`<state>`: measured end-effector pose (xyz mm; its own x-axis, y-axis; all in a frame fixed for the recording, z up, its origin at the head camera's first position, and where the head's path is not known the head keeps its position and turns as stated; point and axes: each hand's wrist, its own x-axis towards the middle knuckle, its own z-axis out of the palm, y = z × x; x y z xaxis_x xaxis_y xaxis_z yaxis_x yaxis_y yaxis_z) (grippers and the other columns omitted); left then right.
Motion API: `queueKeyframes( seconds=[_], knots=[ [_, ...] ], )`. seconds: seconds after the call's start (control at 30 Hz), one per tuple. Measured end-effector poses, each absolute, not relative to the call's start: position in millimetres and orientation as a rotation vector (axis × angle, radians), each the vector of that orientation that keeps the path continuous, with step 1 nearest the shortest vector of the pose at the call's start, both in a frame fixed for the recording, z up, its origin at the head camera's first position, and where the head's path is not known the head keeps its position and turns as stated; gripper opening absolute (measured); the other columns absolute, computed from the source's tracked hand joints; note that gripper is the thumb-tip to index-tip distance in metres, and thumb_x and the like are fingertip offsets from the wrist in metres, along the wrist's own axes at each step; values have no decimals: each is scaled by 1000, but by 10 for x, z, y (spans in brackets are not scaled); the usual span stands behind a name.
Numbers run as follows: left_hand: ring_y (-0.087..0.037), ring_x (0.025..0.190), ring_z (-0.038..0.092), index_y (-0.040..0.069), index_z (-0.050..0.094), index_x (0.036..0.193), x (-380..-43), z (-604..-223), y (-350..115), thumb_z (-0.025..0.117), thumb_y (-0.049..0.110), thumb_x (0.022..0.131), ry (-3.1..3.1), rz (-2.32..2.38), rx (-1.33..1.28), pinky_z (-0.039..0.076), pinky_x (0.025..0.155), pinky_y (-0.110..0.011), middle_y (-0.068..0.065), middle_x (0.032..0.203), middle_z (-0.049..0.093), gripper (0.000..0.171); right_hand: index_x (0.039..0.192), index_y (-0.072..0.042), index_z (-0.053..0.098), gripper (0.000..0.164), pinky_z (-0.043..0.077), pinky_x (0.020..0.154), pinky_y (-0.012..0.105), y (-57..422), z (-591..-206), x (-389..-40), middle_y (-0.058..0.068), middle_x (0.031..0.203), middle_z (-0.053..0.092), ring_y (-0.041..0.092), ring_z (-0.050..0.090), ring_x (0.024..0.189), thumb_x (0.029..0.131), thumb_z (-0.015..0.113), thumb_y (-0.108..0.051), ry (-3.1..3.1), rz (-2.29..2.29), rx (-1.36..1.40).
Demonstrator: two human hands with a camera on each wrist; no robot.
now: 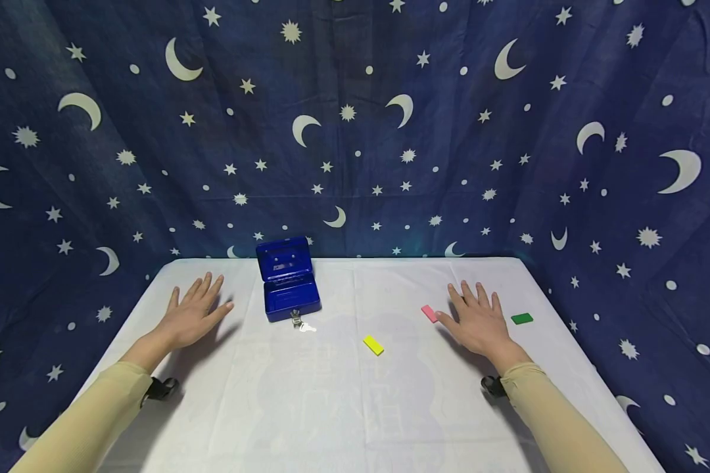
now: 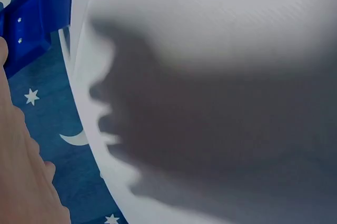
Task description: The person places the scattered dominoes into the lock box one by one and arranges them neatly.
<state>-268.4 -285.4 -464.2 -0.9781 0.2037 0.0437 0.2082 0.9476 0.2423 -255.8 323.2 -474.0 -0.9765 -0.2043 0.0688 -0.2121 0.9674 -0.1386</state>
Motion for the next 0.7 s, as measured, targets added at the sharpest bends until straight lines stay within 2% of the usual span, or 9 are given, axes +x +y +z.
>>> queueKeyframes(
  seconds=[0.2, 0.37, 0.6, 0.7],
  knots=[
    [-45, 153, 3, 11, 12, 163, -2690, -4612, -2810, 36, 67, 102, -3070, -440, -358, -14, 113, -68, -22, 168, 2, 87, 160, -7, 26, 83, -1, 114, 71, 3118, -4732, -2571, 27, 164, 18, 53, 7, 149, 102, 41, -64, -3046, 258, 392],
    [-43, 153, 2, 11, 12, 163, -2698, -4597, -2771, 37, 68, 101, -3070, -497, -376, -14, 113, -67, -21, 168, 3, 88, 161, -9, 25, 86, 0, 115, 69, 3017, -4749, -2588, 23, 166, 18, 49, 7, 151, 100, 39, -68, -3040, 272, 450],
    [-42, 154, 3, 13, 10, 164, -2723, -4622, -2715, 42, 63, 102, -3072, -555, -411, -13, 114, -66, -17, 169, 3, 86, 161, -12, 25, 86, 8, 116, 68, 2900, -4773, -2595, 18, 167, 18, 46, 9, 152, 100, 40, -69, -3059, 331, 520],
    [-40, 154, 3, 15, 9, 164, -2731, -4618, -2686, 42, 64, 102, -3069, -565, -431, -9, 115, -66, -15, 170, 3, 86, 162, -13, 24, 86, 10, 116, 68, 2848, -4770, -2582, 17, 167, 18, 45, 10, 152, 99, 41, -70, -3080, 375, 535]
  ],
)
